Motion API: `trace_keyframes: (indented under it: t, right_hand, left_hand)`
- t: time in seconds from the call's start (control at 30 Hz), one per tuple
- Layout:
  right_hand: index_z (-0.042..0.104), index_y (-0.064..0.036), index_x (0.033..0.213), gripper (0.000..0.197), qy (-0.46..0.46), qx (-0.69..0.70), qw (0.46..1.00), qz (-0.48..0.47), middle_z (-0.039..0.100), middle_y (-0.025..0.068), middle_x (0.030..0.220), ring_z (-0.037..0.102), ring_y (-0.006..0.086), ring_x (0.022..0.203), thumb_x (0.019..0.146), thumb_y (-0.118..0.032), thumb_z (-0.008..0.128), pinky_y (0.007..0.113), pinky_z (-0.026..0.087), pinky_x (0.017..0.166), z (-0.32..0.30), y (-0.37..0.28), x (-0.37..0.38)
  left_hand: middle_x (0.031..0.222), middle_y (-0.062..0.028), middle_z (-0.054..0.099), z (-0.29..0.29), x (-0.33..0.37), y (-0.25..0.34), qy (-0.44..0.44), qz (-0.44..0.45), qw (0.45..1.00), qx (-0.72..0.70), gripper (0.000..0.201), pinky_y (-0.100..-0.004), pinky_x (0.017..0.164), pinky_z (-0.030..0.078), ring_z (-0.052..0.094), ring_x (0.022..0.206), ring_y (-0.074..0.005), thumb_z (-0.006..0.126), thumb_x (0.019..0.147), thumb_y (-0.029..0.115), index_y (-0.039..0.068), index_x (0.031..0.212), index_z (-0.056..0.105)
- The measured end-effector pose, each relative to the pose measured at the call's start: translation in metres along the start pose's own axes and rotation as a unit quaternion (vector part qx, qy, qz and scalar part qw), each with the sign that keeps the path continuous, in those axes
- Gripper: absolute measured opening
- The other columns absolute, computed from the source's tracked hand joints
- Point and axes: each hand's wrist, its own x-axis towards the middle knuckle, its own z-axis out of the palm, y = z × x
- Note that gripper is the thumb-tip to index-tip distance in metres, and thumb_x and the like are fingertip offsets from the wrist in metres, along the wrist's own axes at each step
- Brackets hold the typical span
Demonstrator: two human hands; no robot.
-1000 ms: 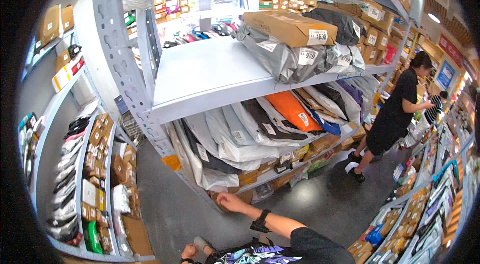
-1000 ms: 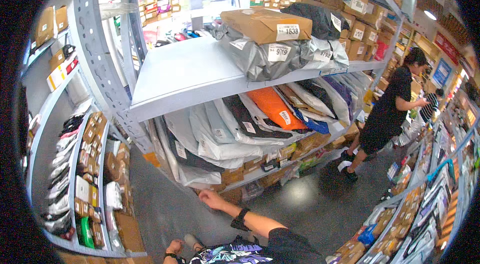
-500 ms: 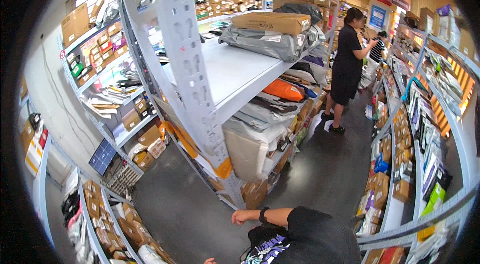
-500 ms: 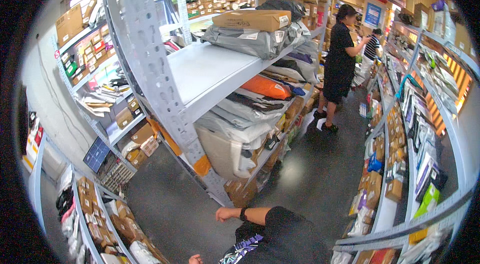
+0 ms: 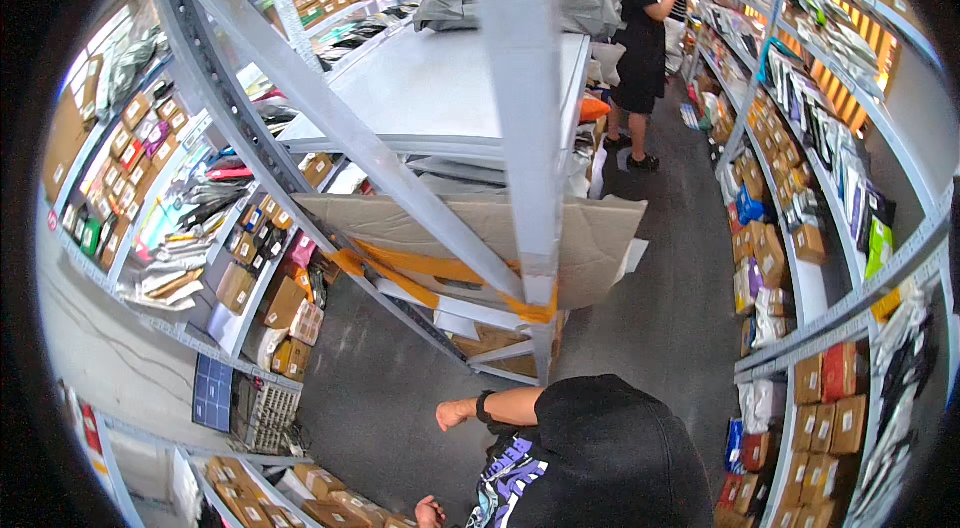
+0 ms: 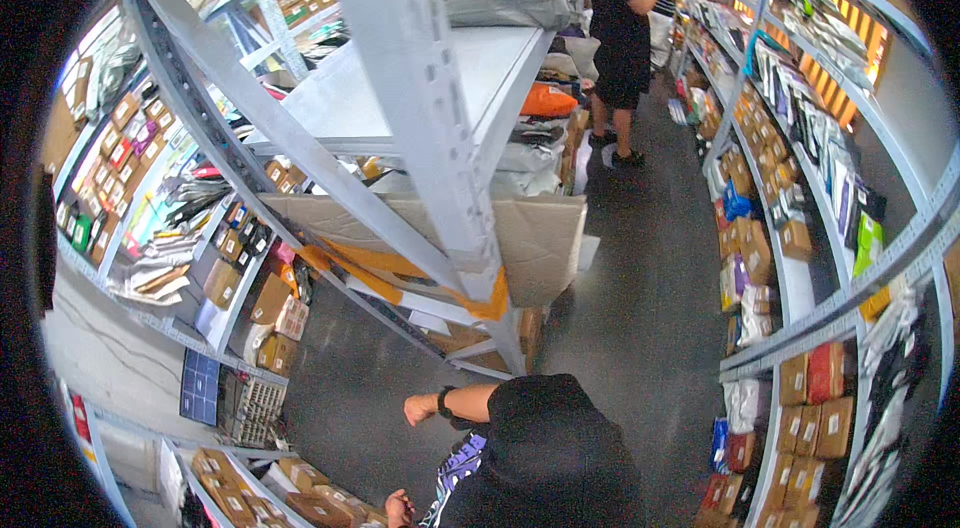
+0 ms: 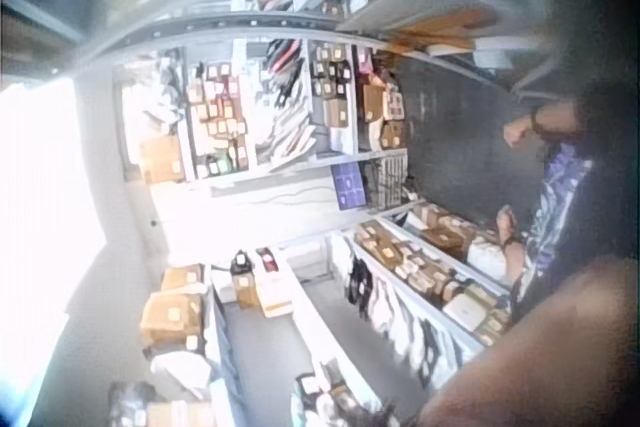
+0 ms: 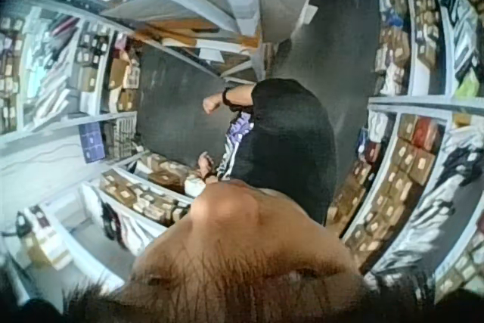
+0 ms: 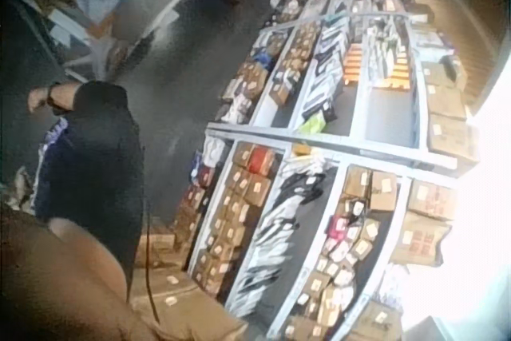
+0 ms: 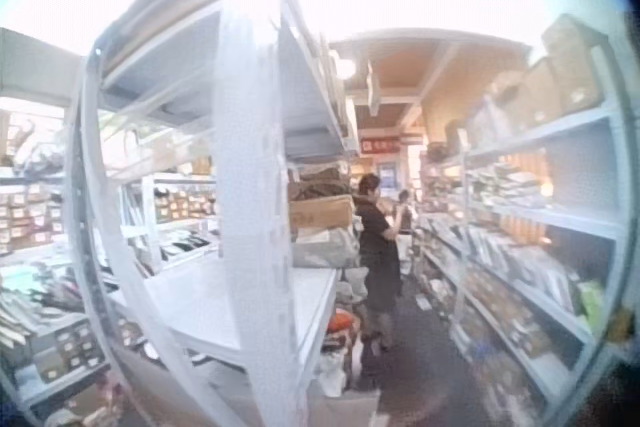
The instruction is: The person organizes various packages and envelopes on metal storage shelves by picking them up, checking their labels, and repositioning them on different shelves.
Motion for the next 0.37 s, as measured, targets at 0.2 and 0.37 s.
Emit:
trace_keyframes:
  t: [0.2,0.37]
  right_hand:
    - [0.071,-0.009,0.084,0.027,-0.011,-0.014,1.0,0.002,0.064,0.0093,0.069,0.056,0.022,0.052,0.071,-0.002,0.049,0.036,0.043,0.042,-0.013,-0.08,0.068]
    - [0.071,-0.0091,0.086,0.025,0.037,-0.042,0.998,-0.035,0.066,0.0099,0.072,0.058,0.0224,0.054,0.071,-0.004,0.052,0.037,0.045,0.044,-0.035,-0.102,0.141]
  left_hand:
    - [0.059,-0.0009,0.046,-0.1,0.12,0.084,-0.008,0.034,0.999,0.029,0.018,-0.0315,0.038,0.034,0.041,0.044,-0.0152,0.041,0.089,0.014,0.011,0.101,0.054]
    - [0.059,-0.0056,0.051,-0.144,0.193,0.151,-0.081,0.046,0.985,0.142,0.032,-0.0342,0.035,0.035,0.044,0.041,-0.0198,0.04,0.085,0.01,0.009,0.115,0.051]
